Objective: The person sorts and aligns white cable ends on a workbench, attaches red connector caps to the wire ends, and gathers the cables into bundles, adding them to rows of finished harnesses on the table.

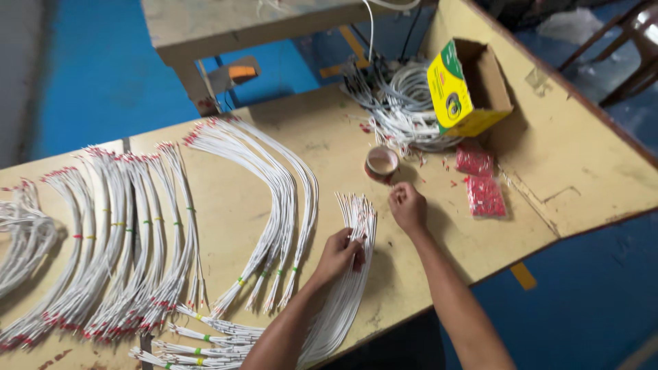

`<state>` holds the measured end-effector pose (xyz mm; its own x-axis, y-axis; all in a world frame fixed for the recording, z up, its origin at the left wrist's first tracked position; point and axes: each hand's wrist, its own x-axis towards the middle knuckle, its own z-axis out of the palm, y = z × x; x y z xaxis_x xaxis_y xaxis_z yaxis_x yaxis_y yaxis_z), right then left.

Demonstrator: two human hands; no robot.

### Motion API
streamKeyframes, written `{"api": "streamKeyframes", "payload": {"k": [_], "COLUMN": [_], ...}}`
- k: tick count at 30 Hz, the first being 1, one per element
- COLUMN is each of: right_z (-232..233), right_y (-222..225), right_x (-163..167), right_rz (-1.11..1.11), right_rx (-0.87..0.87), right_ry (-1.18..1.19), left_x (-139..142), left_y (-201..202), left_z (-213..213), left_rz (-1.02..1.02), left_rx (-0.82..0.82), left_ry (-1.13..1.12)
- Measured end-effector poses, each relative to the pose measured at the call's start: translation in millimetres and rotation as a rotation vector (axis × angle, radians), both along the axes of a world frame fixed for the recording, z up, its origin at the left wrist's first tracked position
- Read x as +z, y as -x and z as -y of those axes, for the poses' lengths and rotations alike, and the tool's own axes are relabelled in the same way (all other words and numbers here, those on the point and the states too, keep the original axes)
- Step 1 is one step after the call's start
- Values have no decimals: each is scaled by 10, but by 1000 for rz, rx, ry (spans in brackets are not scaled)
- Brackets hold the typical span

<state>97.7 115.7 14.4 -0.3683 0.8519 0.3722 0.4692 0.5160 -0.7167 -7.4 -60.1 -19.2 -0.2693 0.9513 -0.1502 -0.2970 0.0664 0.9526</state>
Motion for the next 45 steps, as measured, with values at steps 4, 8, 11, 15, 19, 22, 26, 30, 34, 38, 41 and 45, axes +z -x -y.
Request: {"api": "streamKeyframes", "payload": {"k": [4,8,11,15,19,22,26,30,34,38,41,45], "right_z": [100,234,351,458,488,482,471,475,505,493,497,502], "right_y": [-5,25,14,-16,-78,-95,-111,-137,-177,-236,-283,-290], "right_x": [48,123,149,99,-2,-57,-69,-85,-194,-307,-339,-409], "right_rz": [-204,-223,-225,-239,-247,-336,-414,-436,-482,-482,-458,-513], "right_rx": [69,118,166,173,202,234,273,324,344,348,355,476], "right_ry": [-118,-52,51,126,189,280,392,475,539,595,685,709], "left_x": [120,250,317,352,362,377,397,364,263,135,42,-13], "left_y": [2,20,31,20,0,-8,-13,4,56,77,63,48], "left_z": [-15,-28,-28,-14,0,12,40,42,-6,13,46,74], "left_rz": [58,90,69,28,46,16,-27,-75,-116,-108,-72,-171], "left_rx": [18,9,0,38,50,65,74,96,76,38,67,69], "left_ry": [-36,-125,-129,-98,-104,-86,-89,-14,-47,-53,77,75]}}
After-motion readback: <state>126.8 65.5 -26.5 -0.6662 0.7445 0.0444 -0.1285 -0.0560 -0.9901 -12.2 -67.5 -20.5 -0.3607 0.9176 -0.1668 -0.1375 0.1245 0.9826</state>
